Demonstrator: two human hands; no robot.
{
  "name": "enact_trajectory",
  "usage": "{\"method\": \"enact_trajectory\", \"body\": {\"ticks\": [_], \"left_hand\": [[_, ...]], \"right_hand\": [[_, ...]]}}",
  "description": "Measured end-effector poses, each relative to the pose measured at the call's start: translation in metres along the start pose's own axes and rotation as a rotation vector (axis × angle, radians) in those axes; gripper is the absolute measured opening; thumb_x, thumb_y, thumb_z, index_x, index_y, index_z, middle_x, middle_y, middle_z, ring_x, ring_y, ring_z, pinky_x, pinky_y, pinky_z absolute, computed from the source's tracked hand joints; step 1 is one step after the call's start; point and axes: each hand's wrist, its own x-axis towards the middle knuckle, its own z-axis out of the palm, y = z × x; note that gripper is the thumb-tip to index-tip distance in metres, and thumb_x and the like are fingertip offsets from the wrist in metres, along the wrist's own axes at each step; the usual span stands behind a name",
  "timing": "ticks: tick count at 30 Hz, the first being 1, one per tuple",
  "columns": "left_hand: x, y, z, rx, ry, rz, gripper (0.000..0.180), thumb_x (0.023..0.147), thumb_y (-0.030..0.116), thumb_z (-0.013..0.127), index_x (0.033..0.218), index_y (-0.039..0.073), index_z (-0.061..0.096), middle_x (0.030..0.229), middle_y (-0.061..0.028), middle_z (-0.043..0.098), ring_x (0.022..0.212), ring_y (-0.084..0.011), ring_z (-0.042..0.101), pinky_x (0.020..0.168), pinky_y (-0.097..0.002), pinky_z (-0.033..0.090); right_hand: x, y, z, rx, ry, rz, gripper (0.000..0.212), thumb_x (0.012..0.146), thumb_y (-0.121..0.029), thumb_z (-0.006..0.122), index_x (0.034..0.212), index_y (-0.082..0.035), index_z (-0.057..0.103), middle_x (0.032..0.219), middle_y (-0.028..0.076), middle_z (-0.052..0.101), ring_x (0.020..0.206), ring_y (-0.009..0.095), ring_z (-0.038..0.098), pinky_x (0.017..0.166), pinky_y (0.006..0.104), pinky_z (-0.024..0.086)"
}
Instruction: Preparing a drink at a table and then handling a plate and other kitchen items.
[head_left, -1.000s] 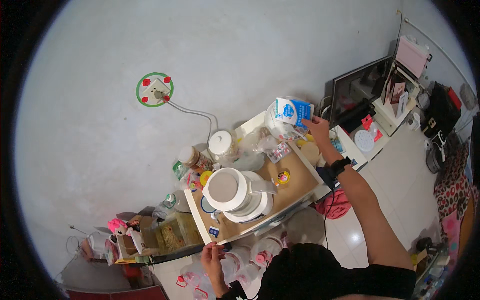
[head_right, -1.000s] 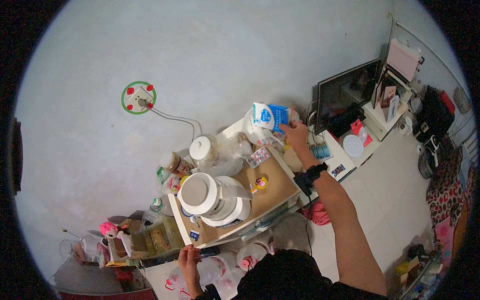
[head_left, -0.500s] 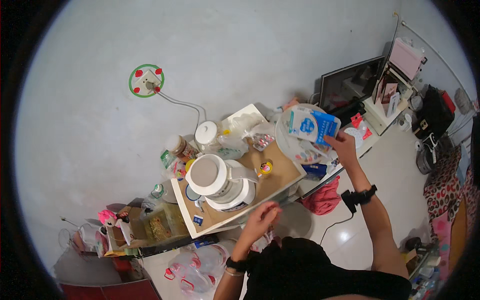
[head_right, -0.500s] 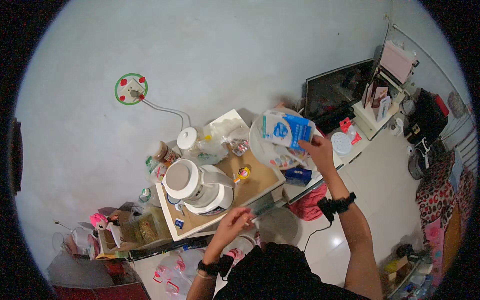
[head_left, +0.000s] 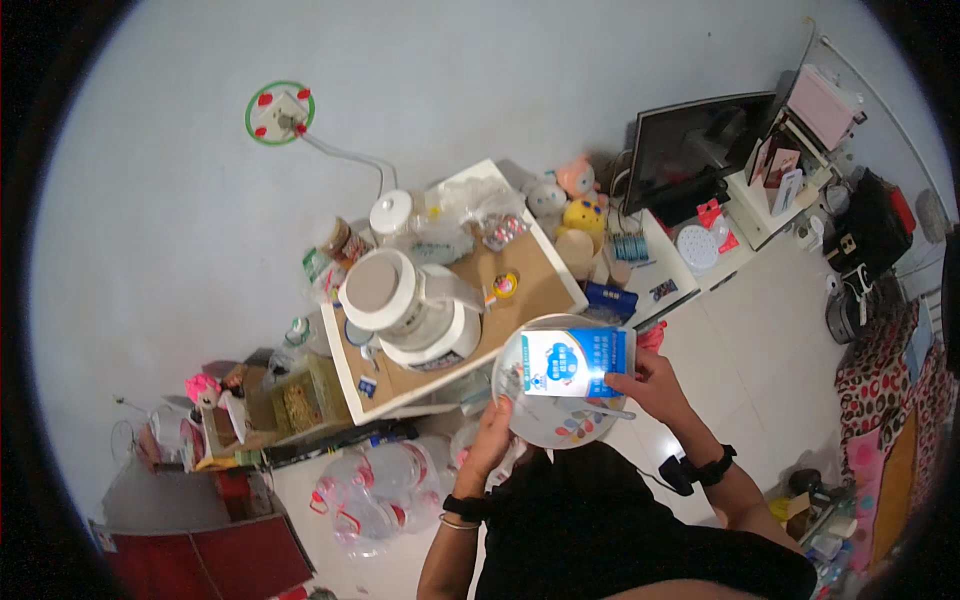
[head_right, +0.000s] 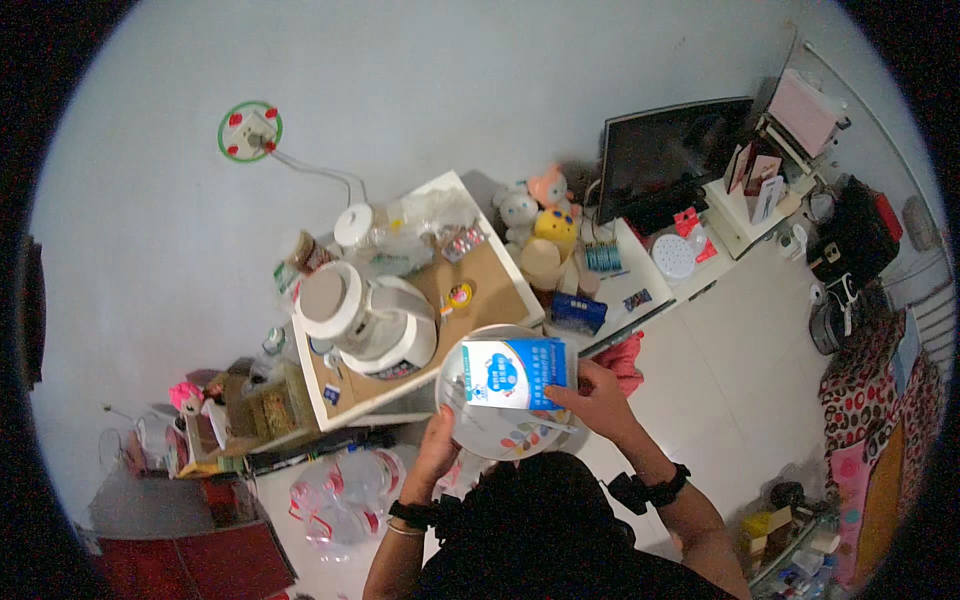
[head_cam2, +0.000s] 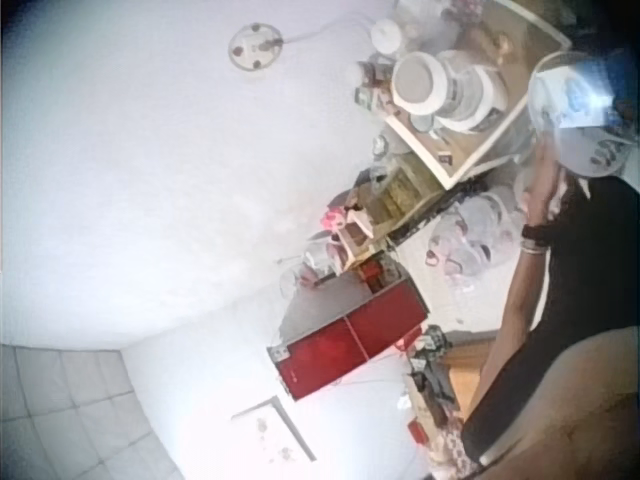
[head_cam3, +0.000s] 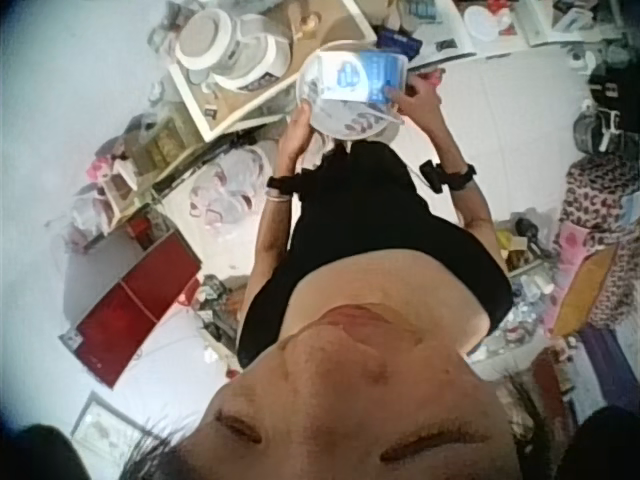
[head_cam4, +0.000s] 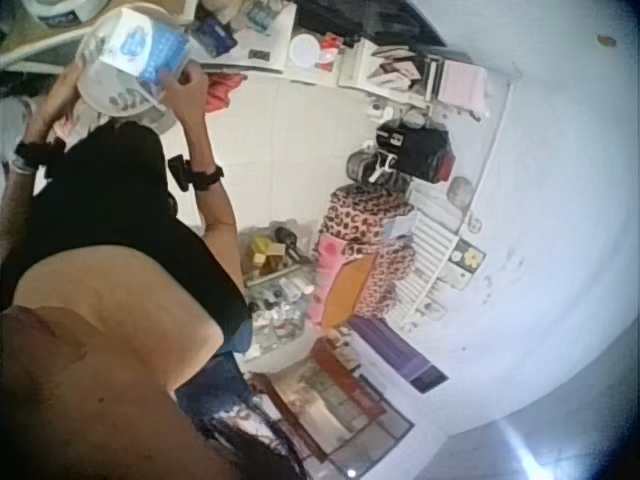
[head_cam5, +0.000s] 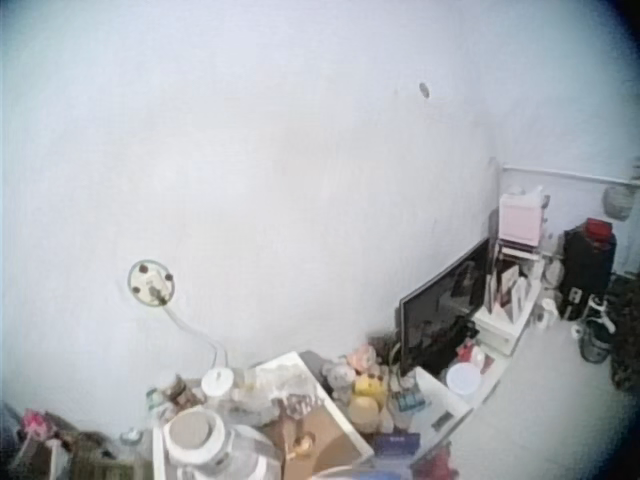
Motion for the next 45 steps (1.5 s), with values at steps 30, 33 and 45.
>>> {"method": "enact_trajectory", "body": {"ticks": [30, 33, 45], "left_hand": [[-0.136, -0.051, -0.100, -0.422, 0.423, 0.198, 0.074, 0.088, 0.060, 0.037, 0.136, 0.005, 0.029, 0.132, -0.0123, 0.043, 0.116, -0.0286, 0.046, 0.098, -0.0434, 0.037], [-0.149, -0.055, -0.092, -0.459, 0.555, 0.253, 0.075, 0.087, 0.059, 0.039, 0.137, 0.004, 0.027, 0.133, -0.0120, 0.042, 0.118, -0.0292, 0.045, 0.098, -0.0449, 0.035], [-0.129, 0.028, -0.009, -0.492, 1.093, 0.049, 0.073, 0.089, 0.055, 0.039, 0.142, 0.008, 0.019, 0.141, -0.0140, 0.030, 0.126, -0.0339, 0.033, 0.103, -0.0489, 0.030]], "right_hand": [[0.186, -0.080, 0.076, -0.810, 0.075, -0.839, 0.051, 0.073, -0.020, 0.071, 0.116, -0.003, 0.051, 0.110, 0.015, 0.054, 0.099, 0.030, 0.052, 0.087, 0.0364, 0.042], [0.250, -0.085, 0.102, -0.935, 0.139, -1.019, 0.054, 0.071, -0.022, 0.070, 0.118, -0.005, 0.050, 0.113, 0.016, 0.052, 0.102, 0.034, 0.050, 0.092, 0.0429, 0.037], [0.360, -0.066, 0.086, -0.898, -0.005, -0.737, 0.025, 0.074, -0.012, 0.064, 0.096, -0.002, 0.060, 0.085, 0.016, 0.062, 0.080, 0.030, 0.061, 0.069, 0.0394, 0.048]]}}
